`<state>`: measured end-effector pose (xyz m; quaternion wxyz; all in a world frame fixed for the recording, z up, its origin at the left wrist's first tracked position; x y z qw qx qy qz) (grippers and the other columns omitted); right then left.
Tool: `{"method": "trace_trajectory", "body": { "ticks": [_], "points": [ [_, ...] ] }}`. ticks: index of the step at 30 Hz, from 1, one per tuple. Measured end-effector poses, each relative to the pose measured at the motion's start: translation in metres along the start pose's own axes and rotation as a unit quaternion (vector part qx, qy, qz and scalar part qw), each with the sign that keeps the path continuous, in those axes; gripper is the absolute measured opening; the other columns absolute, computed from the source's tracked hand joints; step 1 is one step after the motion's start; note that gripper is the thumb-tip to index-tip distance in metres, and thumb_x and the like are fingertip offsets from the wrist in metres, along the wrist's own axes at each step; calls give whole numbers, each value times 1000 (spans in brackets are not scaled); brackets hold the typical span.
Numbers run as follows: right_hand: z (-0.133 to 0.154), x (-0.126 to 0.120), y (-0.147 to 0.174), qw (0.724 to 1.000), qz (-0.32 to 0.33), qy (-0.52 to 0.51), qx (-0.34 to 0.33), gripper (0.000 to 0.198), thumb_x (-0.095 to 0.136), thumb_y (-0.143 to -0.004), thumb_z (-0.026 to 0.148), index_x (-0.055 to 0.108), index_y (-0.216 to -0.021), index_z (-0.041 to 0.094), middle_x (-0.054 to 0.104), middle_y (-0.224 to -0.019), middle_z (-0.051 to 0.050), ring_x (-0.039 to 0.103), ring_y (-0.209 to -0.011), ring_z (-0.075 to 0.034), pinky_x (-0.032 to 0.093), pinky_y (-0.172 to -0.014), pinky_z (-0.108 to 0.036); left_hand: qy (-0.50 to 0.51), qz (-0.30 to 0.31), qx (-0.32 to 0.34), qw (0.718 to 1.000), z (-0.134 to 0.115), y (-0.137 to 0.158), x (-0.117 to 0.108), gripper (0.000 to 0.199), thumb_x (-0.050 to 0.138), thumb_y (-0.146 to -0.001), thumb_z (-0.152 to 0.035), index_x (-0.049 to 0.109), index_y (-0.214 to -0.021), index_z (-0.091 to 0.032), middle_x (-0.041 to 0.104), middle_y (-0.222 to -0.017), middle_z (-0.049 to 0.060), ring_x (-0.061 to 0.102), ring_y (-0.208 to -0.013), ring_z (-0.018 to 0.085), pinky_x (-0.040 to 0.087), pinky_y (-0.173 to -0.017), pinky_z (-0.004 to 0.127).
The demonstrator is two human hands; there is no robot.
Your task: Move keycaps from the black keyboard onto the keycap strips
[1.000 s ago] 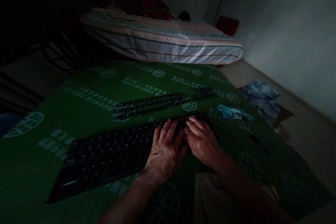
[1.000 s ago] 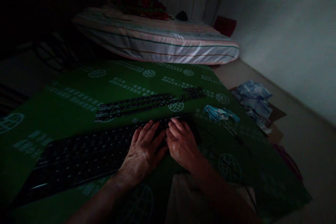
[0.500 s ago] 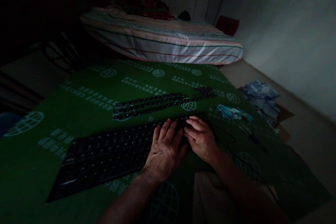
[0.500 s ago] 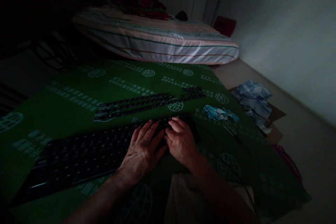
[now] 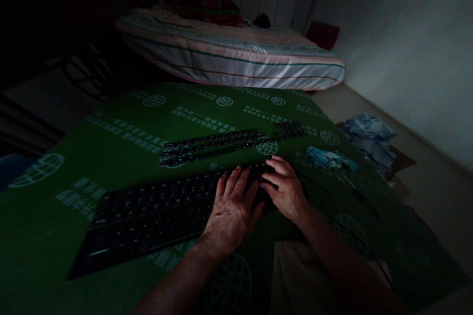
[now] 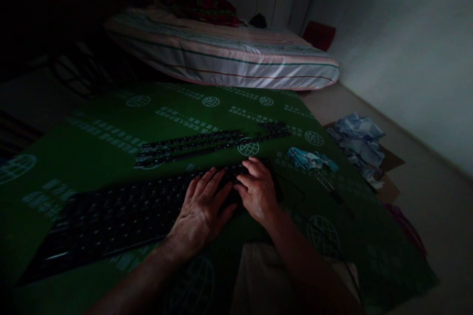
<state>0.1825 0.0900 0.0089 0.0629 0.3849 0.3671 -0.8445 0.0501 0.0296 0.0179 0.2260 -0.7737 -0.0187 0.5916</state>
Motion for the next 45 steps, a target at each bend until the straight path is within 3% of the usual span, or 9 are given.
{"method": "trace_trajectory", "body": {
  "ticks": [17,27,45],
  "points": [
    [-4,1,-8,998,53,-36,-12,11,64,-75,12,67,-81,22,63,-113,-8,49,-120,-24,43,-99,-46,-7,2,8,1000,0,0,0,38,52,-86,-35,59,-118,-17,49,-135,16,37,-130,35,32,-103,57],
    [0,0,-18,988,137,0,-77,8,62,-78,11,66,-81,17,62,-114,-11,48,-121,-25,44,-98,-44,-5,-2,8,1000,-1,0,-1,37,53,-85,-33,58,-117,-16,50,-134,17,37,-129,35,32,-103,56],
    [-1,0,-24,980,167,-23,-107,11,60,-78,7,66,-81,16,64,-109,-9,50,-119,-22,45,-100,-40,-13,12,4,1000,-2,-3,0,36,52,-86,-33,58,-119,-20,49,-136,14,36,-130,36,32,-101,59]
  ]
}}
Point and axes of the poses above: each hand's wrist, its own y-axis away from the middle knuckle, its own x-axis out of the palm, z = x × y, the point moved 4 cm from there along -y, towards the middle knuckle
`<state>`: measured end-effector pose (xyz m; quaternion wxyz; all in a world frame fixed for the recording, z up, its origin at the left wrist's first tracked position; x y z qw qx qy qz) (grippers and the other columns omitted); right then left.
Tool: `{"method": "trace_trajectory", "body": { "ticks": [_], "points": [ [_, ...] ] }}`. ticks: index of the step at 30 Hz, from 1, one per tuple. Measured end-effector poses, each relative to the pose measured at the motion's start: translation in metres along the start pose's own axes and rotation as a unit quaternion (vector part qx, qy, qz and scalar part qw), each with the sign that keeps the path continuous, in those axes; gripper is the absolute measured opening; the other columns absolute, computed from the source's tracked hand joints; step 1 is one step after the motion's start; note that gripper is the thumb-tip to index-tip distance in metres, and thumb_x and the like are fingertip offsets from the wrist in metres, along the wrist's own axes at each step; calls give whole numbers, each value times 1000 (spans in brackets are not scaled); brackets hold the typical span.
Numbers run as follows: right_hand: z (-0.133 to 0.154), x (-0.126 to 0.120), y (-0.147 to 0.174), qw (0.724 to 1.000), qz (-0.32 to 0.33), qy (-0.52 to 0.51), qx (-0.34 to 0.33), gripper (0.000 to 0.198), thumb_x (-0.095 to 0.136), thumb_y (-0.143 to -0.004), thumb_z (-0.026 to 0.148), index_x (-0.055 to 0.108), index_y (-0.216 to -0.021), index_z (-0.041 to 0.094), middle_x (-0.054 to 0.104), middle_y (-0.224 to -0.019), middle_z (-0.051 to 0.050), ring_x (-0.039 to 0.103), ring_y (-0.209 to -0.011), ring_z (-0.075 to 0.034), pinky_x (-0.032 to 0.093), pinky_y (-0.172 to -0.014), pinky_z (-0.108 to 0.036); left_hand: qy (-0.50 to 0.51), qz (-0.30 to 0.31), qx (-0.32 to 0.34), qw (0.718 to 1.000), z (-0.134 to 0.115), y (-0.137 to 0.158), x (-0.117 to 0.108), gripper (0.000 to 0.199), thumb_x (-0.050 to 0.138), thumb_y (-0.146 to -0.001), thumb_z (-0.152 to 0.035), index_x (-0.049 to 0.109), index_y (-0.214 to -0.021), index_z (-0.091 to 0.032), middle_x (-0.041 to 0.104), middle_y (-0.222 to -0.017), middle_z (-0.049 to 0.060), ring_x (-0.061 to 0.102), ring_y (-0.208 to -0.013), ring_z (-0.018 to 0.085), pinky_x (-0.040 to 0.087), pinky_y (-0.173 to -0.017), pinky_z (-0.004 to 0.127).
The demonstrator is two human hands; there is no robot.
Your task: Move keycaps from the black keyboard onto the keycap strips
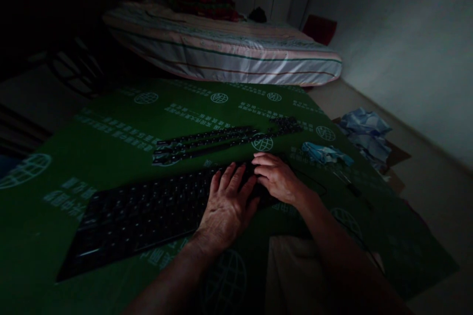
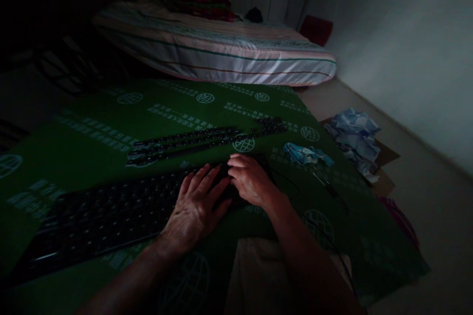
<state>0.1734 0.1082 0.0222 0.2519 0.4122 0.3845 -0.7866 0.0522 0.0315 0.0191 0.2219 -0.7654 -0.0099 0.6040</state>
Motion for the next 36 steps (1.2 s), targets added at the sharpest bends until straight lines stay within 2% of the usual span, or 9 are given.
{"method": "trace_trajectory", "body": {
  "ticks": [17,22,24,27,30,33,36],
  "points": [
    [0,0,-2,1000,-4,-13,8,13,61,-77,7,67,-78,18,64,-108,-9,53,-114,-22,46,-99,-40,2,3,2,1000,0,-1,0,35,53,-86,-33,59,-118,-20,50,-135,13,37,-129,35,32,-101,58],
    [-4,3,0,999,-16,-24,20,12,65,-74,8,66,-79,19,64,-109,-8,54,-112,-22,46,-98,-40,5,-18,12,1000,0,2,-1,36,52,-86,-33,58,-118,-16,51,-133,15,38,-128,34,32,-102,57],
    [-6,4,1,999,-17,-30,25,13,66,-73,8,65,-80,19,63,-110,-9,55,-112,-23,45,-98,-40,11,-42,14,999,2,4,-3,34,50,-87,-31,60,-114,-12,54,-129,17,41,-126,33,33,-102,55],
    [-10,5,3,998,-16,-51,39,13,66,-73,8,64,-80,18,63,-112,-10,56,-111,-23,45,-98,-40,20,-74,12,997,1,6,-9,27,47,-88,-28,65,-98,-10,61,-118,16,48,-120,30,36,-102,51],
    [-13,3,6,994,-16,-87,55,11,65,-74,10,65,-79,20,63,-114,-9,55,-112,-22,44,-98,-38,13,-59,25,998,-11,10,-16,25,46,-88,-27,66,-88,-12,63,-113,14,49,-118,30,33,-103,52],
    [-15,1,8,990,-19,-123,68,7,63,-77,15,65,-79,21,63,-113,-8,56,-112,-21,44,-98,-38,-2,-6,52,999,-33,22,-23,26,49,-87,-30,64,-97,-10,61,-116,16,46,-121,31,30,-105,53],
    [-17,-2,10,986,-22,-149,76,5,63,-78,19,66,-79,22,64,-112,-7,56,-112,-21,45,-96,-38,-3,17,89,996,-52,46,-28,24,50,-87,-28,63,-100,-13,57,-125,14,42,-124,29,26,-108,51]
  ]
}}
Point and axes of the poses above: each hand's wrist, its own y-axis away from the middle knuckle, its own x-axis out of the palm, z = x × y, the point moved 4 cm from there along -y, towards the middle knuckle
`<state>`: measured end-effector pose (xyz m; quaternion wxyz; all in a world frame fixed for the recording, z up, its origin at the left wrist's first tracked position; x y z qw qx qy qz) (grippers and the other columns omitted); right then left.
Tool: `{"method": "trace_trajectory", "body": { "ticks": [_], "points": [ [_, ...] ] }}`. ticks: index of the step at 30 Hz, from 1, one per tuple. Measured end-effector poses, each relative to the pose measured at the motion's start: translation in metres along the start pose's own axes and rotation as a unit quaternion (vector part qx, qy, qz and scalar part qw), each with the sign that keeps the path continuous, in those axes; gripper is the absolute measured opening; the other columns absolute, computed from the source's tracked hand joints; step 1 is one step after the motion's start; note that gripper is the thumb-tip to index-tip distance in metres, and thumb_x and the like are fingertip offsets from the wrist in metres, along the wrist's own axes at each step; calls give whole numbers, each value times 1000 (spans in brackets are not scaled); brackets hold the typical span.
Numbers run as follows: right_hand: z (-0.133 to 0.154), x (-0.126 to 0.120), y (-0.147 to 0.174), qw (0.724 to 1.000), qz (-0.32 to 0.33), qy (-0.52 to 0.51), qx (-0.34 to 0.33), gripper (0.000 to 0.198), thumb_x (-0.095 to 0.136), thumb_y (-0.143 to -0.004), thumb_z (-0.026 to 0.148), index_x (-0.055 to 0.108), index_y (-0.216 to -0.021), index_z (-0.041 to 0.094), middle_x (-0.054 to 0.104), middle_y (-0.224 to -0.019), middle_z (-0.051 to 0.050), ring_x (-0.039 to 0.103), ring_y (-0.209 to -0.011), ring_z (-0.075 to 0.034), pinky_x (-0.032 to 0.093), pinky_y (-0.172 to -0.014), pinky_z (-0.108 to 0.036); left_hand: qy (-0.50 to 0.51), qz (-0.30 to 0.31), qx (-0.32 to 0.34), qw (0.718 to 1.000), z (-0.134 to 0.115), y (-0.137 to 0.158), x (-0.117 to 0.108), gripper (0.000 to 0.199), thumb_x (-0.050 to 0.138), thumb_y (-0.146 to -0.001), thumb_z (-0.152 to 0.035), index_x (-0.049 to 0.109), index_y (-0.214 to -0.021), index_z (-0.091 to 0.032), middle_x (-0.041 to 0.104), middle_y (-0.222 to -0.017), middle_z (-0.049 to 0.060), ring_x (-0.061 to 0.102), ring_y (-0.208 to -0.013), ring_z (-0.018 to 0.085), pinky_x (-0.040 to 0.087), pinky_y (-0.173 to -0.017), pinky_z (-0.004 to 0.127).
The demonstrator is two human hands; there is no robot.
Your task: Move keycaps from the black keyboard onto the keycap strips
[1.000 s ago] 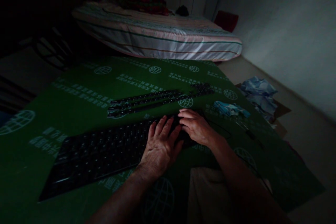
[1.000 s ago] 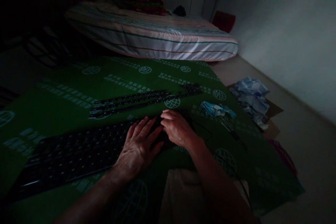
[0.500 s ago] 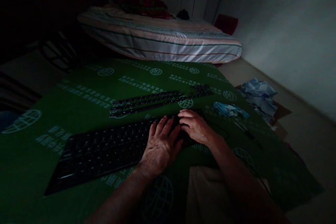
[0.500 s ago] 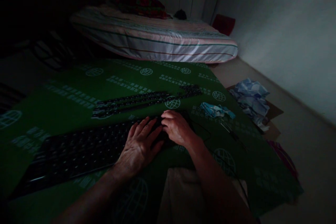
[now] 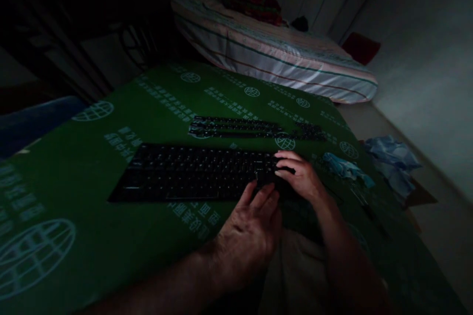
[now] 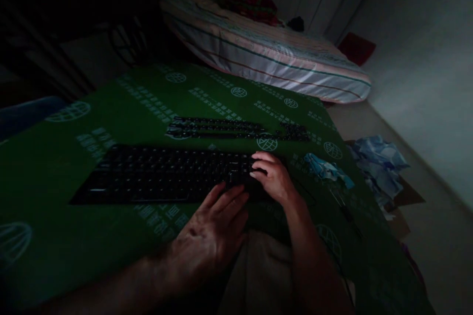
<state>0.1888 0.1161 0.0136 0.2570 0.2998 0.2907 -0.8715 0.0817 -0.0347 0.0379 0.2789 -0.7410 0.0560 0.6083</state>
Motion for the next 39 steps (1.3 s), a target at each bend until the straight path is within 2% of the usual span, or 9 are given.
{"method": "trace_trajectory", "body": {
  "ticks": [5,10,14,22,29,39],
  "points": [
    [-1,-4,3,1000,-5,-18,-5,4,63,-79,23,67,-81,22,64,-113,-7,58,-110,-20,45,-96,-38,7,13,-20,1000,-16,41,9,24,52,-87,-29,63,-102,-15,57,-127,12,42,-124,28,25,-107,49],
    [-2,-7,6,1000,0,-8,-2,5,64,-78,24,67,-82,23,63,-115,-6,58,-109,-20,45,-97,-39,28,-11,-52,998,-19,59,21,26,50,-89,-31,62,-104,-15,57,-127,12,42,-125,28,28,-107,47],
    [-3,-8,7,1000,5,2,-5,6,64,-79,22,67,-83,23,63,-116,-6,58,-110,-20,44,-98,-39,36,-29,-64,997,-19,61,23,29,48,-90,-31,60,-110,-15,56,-127,10,43,-125,27,30,-107,45],
    [-2,-8,6,1000,3,6,-14,6,63,-79,22,67,-84,23,64,-114,-6,58,-111,-21,43,-100,-41,57,-6,-62,996,-16,57,24,27,47,-90,-32,61,-108,-17,54,-130,10,44,-124,27,32,-106,45],
    [3,-8,5,1000,-13,-4,-15,4,63,-79,23,67,-82,22,65,-111,-7,59,-108,-21,45,-98,-41,62,-34,-78,994,-16,57,26,23,51,-88,-31,63,-102,-18,57,-128,8,47,-122,26,33,-106,45],
    [3,-7,3,1000,0,10,-29,6,64,-79,20,68,-83,22,65,-112,-8,58,-110,-21,48,-96,-39,64,-34,-81,994,-14,56,26,23,49,-89,-31,63,-102,-19,58,-126,7,46,-121,24,31,-107,44]
  ]
}}
Point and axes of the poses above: each hand's wrist, its own y-axis away from the middle knuckle, its own x-axis out of the palm, z = x × y, the point moved 4 cm from there along -y, towards the middle knuckle
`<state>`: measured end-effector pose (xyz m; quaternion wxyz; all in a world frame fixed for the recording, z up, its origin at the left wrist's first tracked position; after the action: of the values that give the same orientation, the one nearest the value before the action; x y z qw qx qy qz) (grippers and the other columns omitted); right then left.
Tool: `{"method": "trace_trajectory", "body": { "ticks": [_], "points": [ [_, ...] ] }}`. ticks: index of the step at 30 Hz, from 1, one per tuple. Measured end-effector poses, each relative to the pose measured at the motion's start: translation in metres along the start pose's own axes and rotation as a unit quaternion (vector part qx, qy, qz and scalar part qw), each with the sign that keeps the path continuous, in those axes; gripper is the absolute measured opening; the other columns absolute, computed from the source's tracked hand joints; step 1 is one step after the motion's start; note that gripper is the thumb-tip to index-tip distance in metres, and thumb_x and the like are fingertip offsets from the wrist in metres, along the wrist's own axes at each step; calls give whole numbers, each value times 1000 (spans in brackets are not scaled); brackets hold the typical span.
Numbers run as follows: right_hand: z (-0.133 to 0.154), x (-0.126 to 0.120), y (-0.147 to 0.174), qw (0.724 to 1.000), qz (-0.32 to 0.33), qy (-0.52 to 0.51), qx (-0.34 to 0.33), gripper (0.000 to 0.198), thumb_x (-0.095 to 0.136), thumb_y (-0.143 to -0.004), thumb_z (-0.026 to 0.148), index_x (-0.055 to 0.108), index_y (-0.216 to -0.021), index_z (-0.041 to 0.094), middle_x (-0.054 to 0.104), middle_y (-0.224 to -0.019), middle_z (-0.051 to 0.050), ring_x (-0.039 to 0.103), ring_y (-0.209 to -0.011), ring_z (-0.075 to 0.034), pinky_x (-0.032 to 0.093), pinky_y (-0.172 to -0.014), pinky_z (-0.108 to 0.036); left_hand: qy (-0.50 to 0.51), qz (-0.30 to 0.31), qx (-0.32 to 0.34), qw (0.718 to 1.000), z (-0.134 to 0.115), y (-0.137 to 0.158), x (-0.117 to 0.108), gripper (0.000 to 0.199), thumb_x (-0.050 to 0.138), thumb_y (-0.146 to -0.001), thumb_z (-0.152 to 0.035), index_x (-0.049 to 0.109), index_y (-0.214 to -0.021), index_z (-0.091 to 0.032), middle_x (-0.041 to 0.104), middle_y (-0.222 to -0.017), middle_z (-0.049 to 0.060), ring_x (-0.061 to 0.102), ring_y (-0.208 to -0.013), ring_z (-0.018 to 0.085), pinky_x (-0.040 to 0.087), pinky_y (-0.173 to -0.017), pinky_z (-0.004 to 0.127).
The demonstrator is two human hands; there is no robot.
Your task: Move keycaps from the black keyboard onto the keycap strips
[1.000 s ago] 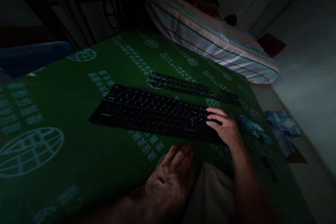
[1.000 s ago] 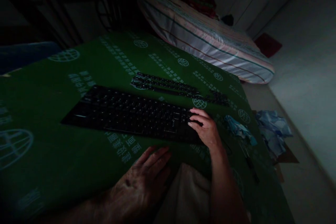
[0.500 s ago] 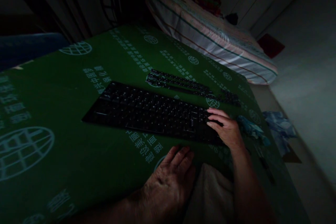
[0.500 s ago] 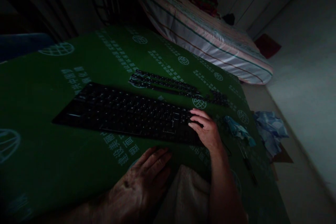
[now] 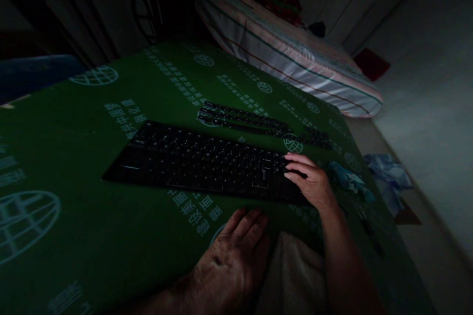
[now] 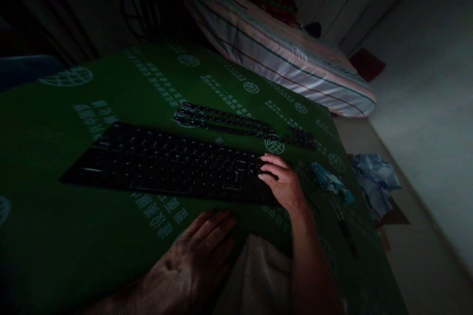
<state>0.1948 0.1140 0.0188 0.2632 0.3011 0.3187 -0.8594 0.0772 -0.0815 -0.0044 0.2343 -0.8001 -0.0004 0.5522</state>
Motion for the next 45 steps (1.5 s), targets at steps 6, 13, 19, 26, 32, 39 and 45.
{"method": "trace_trajectory", "body": {
  "ticks": [6,13,19,26,32,39,45],
  "points": [
    [3,1,-1,999,9,33,-6,7,64,-79,21,69,-83,23,65,-111,-7,58,-110,-21,46,-98,-39,6,11,-5,1000,0,1,2,25,48,-90,-33,63,-104,-20,57,-128,7,45,-123,24,31,-107,43],
    [3,2,-2,999,9,41,-8,8,63,-79,22,70,-82,24,66,-110,-6,59,-109,-22,47,-98,-41,-3,16,2,1000,1,3,4,24,49,-90,-32,62,-106,-20,55,-130,6,43,-125,24,29,-108,43],
    [4,2,-4,999,12,38,-1,7,64,-78,21,70,-81,22,66,-110,-8,59,-109,-22,47,-96,-40,-3,21,15,1000,1,3,4,27,49,-89,-33,60,-109,-19,52,-133,8,41,-127,26,27,-109,44],
    [3,3,-6,999,9,26,28,6,66,-75,21,70,-78,23,66,-109,-7,60,-106,-22,48,-93,-39,-6,35,19,999,2,2,2,25,52,-87,-31,62,-107,-21,53,-131,7,42,-125,25,27,-110,43],
    [3,4,-8,999,18,37,18,6,64,-76,19,70,-78,23,65,-108,-6,59,-106,-21,48,-94,-37,-16,17,20,1000,6,-18,-25,27,49,-87,-22,60,-110,-17,55,-128,10,44,-123,25,36,-105,43],
    [4,7,-9,997,38,62,7,16,58,-77,13,70,-81,23,64,-109,-6,59,-106,-21,47,-94,-37,-36,70,-1,997,43,-93,-22,40,52,-85,-30,53,-123,-18,45,-137,15,36,-130,32,32,-103,51],
    [4,8,-10,995,55,86,2,23,54,-76,7,69,-85,21,62,-114,-8,57,-108,-20,46,-96,-35,-47,85,16,995,59,-111,-1,43,59,-82,-40,55,-121,-21,41,-139,15,29,-133,34,27,-104,54]
  ]
}}
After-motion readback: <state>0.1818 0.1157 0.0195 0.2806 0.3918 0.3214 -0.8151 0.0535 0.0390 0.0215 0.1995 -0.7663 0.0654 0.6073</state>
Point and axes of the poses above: each hand's wrist, its own y-axis away from the middle knuckle, its own x-axis out of the palm, z = x × y, the point moved 4 cm from there along -y, towards the middle knuckle
